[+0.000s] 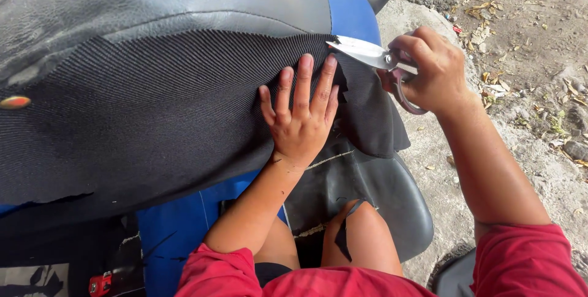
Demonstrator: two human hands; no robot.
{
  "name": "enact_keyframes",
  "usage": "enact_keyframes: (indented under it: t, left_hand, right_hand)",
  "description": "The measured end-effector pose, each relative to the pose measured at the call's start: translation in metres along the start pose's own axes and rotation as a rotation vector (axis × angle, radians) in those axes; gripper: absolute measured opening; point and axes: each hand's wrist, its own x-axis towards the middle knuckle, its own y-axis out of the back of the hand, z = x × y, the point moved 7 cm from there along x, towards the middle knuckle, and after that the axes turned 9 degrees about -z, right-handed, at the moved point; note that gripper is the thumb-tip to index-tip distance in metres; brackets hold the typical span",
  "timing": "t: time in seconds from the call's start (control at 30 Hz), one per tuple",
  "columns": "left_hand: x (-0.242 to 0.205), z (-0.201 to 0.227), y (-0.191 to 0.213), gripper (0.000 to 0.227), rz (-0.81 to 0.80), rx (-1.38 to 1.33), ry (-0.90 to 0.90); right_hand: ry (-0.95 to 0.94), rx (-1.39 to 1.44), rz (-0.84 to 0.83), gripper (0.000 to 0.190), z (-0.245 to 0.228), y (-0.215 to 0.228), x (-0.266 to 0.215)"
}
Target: Trimming excess fabric and fitting a new cover onto a seat frame using scissors
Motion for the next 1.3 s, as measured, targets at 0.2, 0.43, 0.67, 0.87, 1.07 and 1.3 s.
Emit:
enact_keyframes:
  t: [0.2, 0.43, 0.67, 0.87, 1.07, 1.3]
  left_hand:
    - [0.001, -0.004, 0.002, 0.038, -0.010, 0.011, 0.010]
    - [0.001, -0.003, 0.001, 0.037, -0.007, 0.036, 0.003]
    - [0.002, -0.005, 0.003, 0.037, -0.016, 0.040, 0.004]
    - [0.003, -0.005, 0.006, 0.038, 0.012, 0.024, 0.006]
    - [0.004, -0.006, 0.012, 0.037, -0.007, 0.011, 0.006]
    - [0.003, -0.009, 0.011, 0.039, -0.035, -0.013, -0.014]
  right_hand:
    - [0.038, 0.067, 0.045, 0.023, 0.000, -0.004, 0.003]
    - [-0.029, 0.038, 0.021, 0.030, -0.025, -0.001, 0.010]
    - [-0.075, 0.111, 0.055, 0.029, -0.034, -0.009, 0.002]
    - [-0.172, 0.115, 0.066, 0.024, -0.054, -0.004, 0.005]
    - [-0.160, 0.188, 0.095, 0.020, -0.059, -0.010, 0.002]
    - [-0.241, 0.245, 0.051, 0.028, -0.069, -0.007, 0.006]
